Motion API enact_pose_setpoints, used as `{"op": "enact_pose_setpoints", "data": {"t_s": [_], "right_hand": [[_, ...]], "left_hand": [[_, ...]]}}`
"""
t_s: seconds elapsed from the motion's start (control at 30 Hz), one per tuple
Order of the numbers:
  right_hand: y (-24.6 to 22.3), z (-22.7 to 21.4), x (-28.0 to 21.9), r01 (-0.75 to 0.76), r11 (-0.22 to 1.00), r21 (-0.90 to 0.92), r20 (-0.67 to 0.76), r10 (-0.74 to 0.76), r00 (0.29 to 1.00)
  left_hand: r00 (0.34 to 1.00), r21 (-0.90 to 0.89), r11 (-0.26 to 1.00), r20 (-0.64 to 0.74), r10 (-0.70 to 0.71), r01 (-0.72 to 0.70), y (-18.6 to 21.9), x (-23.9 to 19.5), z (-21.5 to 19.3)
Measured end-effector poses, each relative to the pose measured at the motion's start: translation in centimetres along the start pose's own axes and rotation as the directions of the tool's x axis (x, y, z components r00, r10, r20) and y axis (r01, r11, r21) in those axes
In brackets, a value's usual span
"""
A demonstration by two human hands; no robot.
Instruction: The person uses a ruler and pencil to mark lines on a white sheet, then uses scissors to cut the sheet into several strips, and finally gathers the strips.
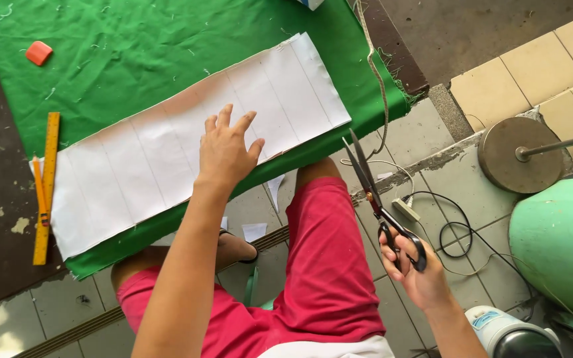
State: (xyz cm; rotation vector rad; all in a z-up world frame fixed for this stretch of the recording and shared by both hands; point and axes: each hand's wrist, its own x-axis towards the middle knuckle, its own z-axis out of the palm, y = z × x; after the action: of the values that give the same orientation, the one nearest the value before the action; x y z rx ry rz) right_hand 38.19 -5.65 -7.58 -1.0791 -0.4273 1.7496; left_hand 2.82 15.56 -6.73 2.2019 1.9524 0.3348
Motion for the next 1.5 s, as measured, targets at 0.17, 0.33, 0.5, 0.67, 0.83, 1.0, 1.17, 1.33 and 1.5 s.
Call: {"op": "enact_pose_setpoints", "data": {"t_s": [0.17, 0.33, 0.5, 0.67, 0.83, 1.0, 1.17, 1.33, 1.5], "right_hand": [[-2.2, 0.3, 2.5, -0.101, 0.982, -0.162, -0.038, 0.096, 0.995], [-3.0, 0.2, 4.0, -0.123, 0.972, -0.201, -0.011, 0.123, 0.992], [-2.9, 0.9, 5.2, -0.134, 0.967, -0.218, -0.016, 0.133, 0.991], [-2.7, 2.2, 6.8, -0.123, 0.9, -0.419, -0.083, 0.097, 0.992], [-1.1, 2.5, 8.3, -0.004, 0.885, -0.466, -0.086, -0.041, 0.995], [-1.1, 2.9, 8.8, 0.015, 0.869, -0.495, -0.089, -0.068, 0.994], [-1.1, 2.5, 8.6, -0.031, 0.866, -0.498, -0.132, -0.04, 0.991], [-1.7, 3.2, 8.7, -0.049, 0.875, -0.481, -0.134, -0.018, 0.991], [-1.9, 3.7, 9.6, -0.04, 0.917, -0.397, -0.134, -0.015, 0.991]], "left_hand": [[0.923, 0.016, 0.985, 0.345, -0.169, 0.174, 1.3, 2.6, -0.1], [0.936, 0.05, 0.987, 0.311, -0.163, 0.155, 1.0, 2.6, 0.9], [0.944, 0.068, 0.988, 0.29, -0.155, 0.141, 0.8, 2.3, 1.2], [0.947, 0.071, 0.988, 0.283, -0.15, 0.135, 0.9, 2.2, 1.1], [0.97, 0.073, 0.992, 0.215, -0.112, 0.098, 0.5, 1.8, 1.7], [0.971, 0.081, 0.993, 0.218, -0.097, 0.08, 0.6, 1.7, 1.4], [0.972, 0.078, 0.995, 0.22, -0.084, 0.069, 0.7, 1.7, 1.2], [0.98, 0.088, 0.995, 0.19, -0.066, 0.05, 0.5, 1.7, 1.5], [0.977, 0.091, 0.994, 0.199, -0.076, 0.059, 0.8, 1.7, 1.1]]}}
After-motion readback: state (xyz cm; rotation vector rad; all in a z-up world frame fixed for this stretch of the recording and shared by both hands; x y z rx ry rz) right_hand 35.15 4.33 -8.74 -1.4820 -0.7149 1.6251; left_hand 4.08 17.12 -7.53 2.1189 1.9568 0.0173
